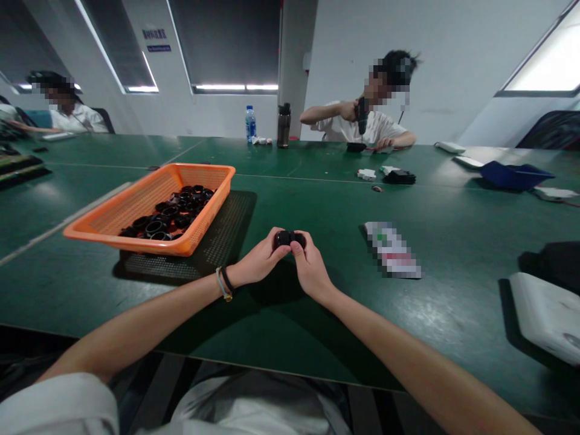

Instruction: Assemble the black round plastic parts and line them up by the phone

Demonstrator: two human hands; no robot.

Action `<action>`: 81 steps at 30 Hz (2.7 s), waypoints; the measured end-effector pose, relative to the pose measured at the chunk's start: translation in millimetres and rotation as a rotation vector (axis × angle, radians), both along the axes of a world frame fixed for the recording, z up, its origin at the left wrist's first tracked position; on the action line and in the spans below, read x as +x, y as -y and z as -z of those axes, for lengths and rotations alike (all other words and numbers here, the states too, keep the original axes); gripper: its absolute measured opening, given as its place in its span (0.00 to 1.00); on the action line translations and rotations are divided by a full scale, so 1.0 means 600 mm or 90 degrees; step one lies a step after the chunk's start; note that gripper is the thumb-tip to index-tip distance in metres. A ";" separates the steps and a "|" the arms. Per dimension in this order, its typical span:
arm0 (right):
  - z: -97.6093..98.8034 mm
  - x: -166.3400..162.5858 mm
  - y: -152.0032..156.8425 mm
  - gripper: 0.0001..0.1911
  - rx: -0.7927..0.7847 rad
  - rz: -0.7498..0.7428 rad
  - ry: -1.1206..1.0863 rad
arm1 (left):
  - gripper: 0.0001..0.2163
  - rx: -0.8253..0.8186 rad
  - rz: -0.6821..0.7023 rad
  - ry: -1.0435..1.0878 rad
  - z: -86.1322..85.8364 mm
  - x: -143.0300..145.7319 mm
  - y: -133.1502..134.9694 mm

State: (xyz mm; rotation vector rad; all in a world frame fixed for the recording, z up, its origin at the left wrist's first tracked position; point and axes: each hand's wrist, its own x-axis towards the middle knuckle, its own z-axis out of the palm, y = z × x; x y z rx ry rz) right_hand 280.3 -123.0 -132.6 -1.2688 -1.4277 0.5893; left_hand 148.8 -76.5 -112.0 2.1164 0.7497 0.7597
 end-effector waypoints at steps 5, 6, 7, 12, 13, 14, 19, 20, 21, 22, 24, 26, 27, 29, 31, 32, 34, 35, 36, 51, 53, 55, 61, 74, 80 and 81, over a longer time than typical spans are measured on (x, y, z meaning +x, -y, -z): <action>-0.003 -0.002 0.003 0.21 -0.045 -0.013 -0.032 | 0.12 0.031 -0.006 -0.057 0.002 -0.001 -0.008; -0.003 -0.003 0.004 0.20 -0.055 -0.015 -0.038 | 0.12 0.037 -0.006 -0.064 0.003 -0.002 -0.010; -0.002 -0.003 0.004 0.20 -0.067 -0.016 -0.045 | 0.12 0.044 -0.006 -0.069 0.004 -0.002 -0.012; 0.007 0.000 -0.004 0.22 -0.086 -0.035 -0.056 | 0.12 0.040 0.003 -0.064 0.008 -0.002 -0.020; 0.009 0.003 -0.008 0.22 -0.073 -0.037 -0.046 | 0.12 0.030 0.001 -0.050 0.010 -0.001 -0.020; 0.011 0.007 -0.012 0.23 -0.058 -0.041 -0.027 | 0.13 0.015 0.001 -0.027 0.013 0.000 -0.020; 0.016 0.027 -0.028 0.29 0.042 -0.058 0.104 | 0.21 -0.190 0.059 0.121 0.030 0.008 -0.017; 0.017 0.030 -0.029 0.30 0.064 -0.058 0.126 | 0.22 -0.232 0.067 0.138 0.032 0.009 -0.016; 0.017 0.032 -0.029 0.30 0.084 -0.057 0.145 | 0.22 -0.262 0.070 0.147 0.033 0.009 -0.016; 0.017 0.033 -0.030 0.30 0.102 -0.055 0.160 | 0.22 -0.279 0.069 0.148 0.033 0.009 -0.016; 0.018 0.036 -0.029 0.30 0.136 -0.053 0.187 | 0.23 -0.300 0.073 0.132 0.031 0.008 -0.015; 0.017 0.037 -0.027 0.29 0.161 -0.052 0.206 | 0.23 -0.315 0.085 0.120 0.029 0.008 -0.012; 0.017 0.037 -0.026 0.29 0.167 -0.051 0.211 | 0.23 -0.317 0.089 0.119 0.028 0.008 -0.010; 0.015 0.036 -0.024 0.28 0.170 -0.049 0.213 | 0.22 -0.300 0.081 0.127 0.026 0.008 -0.005; 0.013 0.033 -0.019 0.28 0.159 -0.046 0.199 | 0.20 -0.269 0.062 0.139 0.025 0.010 -0.001; 0.011 0.031 -0.017 0.28 0.151 -0.044 0.186 | 0.19 -0.256 0.054 0.142 0.024 0.010 0.001; 0.009 0.024 -0.011 0.27 0.124 -0.038 0.148 | 0.16 -0.225 0.039 0.134 0.021 0.010 0.003; 0.008 0.021 -0.008 0.26 0.105 -0.033 0.126 | 0.15 -0.204 0.031 0.125 0.019 0.009 0.004; 0.006 0.018 -0.005 0.25 0.082 -0.025 0.102 | 0.13 -0.180 0.023 0.113 0.016 0.008 0.004; 0.004 -0.001 0.004 0.23 -0.044 -0.023 -0.068 | 0.11 0.026 -0.007 -0.029 0.004 -0.002 -0.004; 0.005 -0.002 0.004 0.23 -0.049 -0.028 -0.075 | 0.12 0.040 -0.010 -0.038 0.003 -0.002 -0.006; 0.006 -0.001 0.003 0.24 -0.054 -0.034 -0.079 | 0.12 0.046 -0.009 -0.043 0.002 -0.003 -0.008; 0.007 0.016 -0.013 0.28 -0.005 -0.043 0.012 | 0.14 -0.054 0.032 0.061 0.010 0.000 -0.013; 0.006 0.036 -0.018 0.30 0.069 -0.063 0.146 | 0.19 -0.334 0.098 0.162 0.031 0.009 -0.011; 0.003 0.025 -0.008 0.26 0.051 -0.042 0.101 | 0.12 -0.196 0.038 0.104 0.020 0.004 -0.003; 0.003 0.022 -0.007 0.26 0.044 -0.037 0.086 | 0.11 -0.172 0.037 0.092 0.018 0.003 -0.002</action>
